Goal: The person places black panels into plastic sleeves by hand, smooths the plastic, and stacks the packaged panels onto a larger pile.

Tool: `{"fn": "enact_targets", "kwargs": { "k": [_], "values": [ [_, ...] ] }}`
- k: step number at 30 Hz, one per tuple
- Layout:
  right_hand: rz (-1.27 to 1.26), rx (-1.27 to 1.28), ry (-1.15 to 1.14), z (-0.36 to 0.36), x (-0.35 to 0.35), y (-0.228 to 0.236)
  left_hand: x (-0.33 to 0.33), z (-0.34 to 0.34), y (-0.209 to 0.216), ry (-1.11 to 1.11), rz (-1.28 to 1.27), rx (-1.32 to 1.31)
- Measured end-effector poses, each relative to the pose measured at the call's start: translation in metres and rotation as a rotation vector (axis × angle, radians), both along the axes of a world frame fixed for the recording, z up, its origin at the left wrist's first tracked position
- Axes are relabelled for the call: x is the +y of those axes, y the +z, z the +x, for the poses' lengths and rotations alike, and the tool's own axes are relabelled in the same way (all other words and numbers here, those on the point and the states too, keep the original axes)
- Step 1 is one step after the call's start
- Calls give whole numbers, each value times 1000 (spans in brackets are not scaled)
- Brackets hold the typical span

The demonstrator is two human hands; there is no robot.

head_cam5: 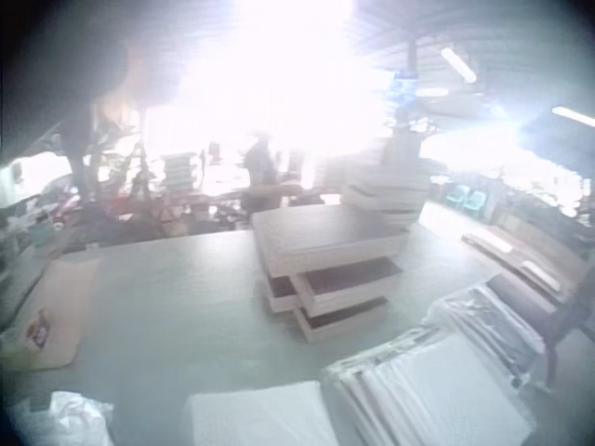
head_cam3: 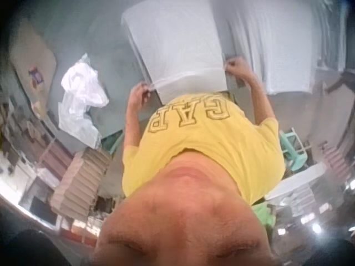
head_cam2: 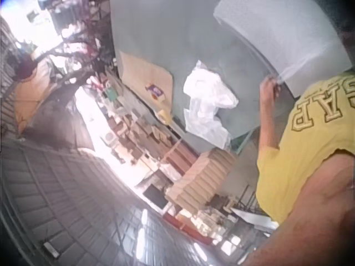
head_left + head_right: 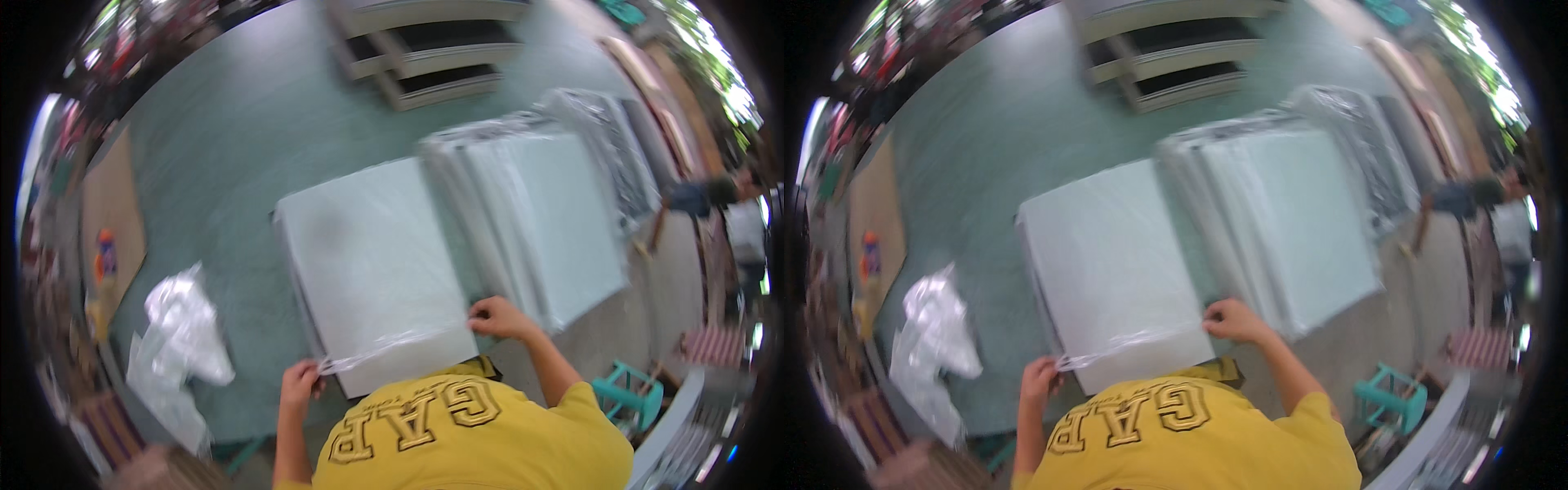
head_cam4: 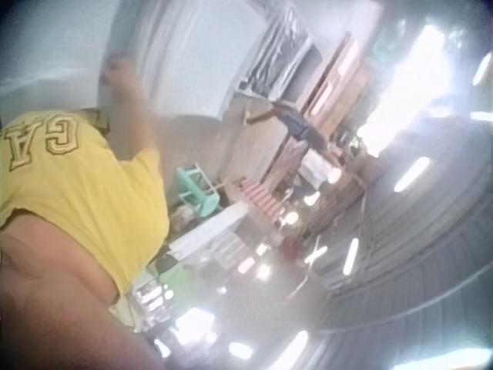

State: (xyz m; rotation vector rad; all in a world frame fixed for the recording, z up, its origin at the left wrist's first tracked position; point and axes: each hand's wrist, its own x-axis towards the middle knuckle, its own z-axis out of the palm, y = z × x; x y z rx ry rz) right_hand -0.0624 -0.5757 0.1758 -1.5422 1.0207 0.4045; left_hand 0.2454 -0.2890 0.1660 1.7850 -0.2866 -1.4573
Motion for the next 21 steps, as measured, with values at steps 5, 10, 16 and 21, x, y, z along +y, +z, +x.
{"fn": "enact_targets", "kwargs": {
  "k": [5,10,16,21],
  "values": [
    [-845,-274,-71,26,35,20,-38,-59,22,-192,-282,-1277],
    [-1122,-612,457,91,78,-1,-97,-70,-2,-494,-625,-1288],
    [-1112,-552,66,89,18,-23,-89,-49,13,-404,-482,-1119],
    [-752,-18,157,25,19,19,-57,-23,-27,-90,-547,-1529]
  ]
}}
